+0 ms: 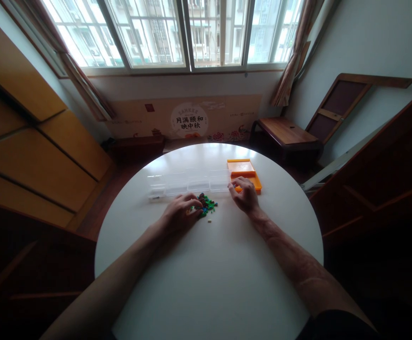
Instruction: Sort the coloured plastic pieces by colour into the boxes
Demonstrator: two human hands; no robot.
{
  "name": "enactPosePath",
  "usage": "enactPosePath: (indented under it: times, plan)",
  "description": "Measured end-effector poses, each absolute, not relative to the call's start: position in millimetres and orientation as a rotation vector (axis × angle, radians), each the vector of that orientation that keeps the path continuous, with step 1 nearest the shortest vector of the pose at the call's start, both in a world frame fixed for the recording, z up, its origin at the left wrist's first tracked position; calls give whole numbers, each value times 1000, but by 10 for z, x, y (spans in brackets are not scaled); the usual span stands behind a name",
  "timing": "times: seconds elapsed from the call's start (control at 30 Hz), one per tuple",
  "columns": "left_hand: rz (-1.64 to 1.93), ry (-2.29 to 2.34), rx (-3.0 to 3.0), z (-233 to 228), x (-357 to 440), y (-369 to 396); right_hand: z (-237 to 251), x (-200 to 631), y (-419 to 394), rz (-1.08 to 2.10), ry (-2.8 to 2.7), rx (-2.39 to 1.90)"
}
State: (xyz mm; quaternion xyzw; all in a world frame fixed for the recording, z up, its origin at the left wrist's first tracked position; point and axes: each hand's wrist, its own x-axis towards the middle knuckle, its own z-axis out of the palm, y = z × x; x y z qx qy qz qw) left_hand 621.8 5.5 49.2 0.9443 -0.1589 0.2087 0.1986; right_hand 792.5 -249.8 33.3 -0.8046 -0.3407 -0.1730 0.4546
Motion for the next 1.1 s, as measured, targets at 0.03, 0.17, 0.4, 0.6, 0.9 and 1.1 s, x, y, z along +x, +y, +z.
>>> enactPosePath:
  times: [0.03,0.17,0.4,0.6,0.9,1.1]
  plan:
    - [585,-453,2641,491,6221,58,333,7923,-2495,-428,-842,-1987]
    - [582,-508,2627,479,6242,64,323,7931,-2487,-429,-853,-1987]
    - [605,-540,2640,437,6265,64,308,7933,-2489,-431,-862,-1995]
    - [634,-484,2618,442,6264,46,373,7857,-2474,-447,-974,-1982]
    - [510,-322,2170,463,6303,14,526,7614,-2412,-301,-1461,-1793]
    - [452,-290,2069,476,6309,-76,494,7582,-2320,-323,-1588,-1763]
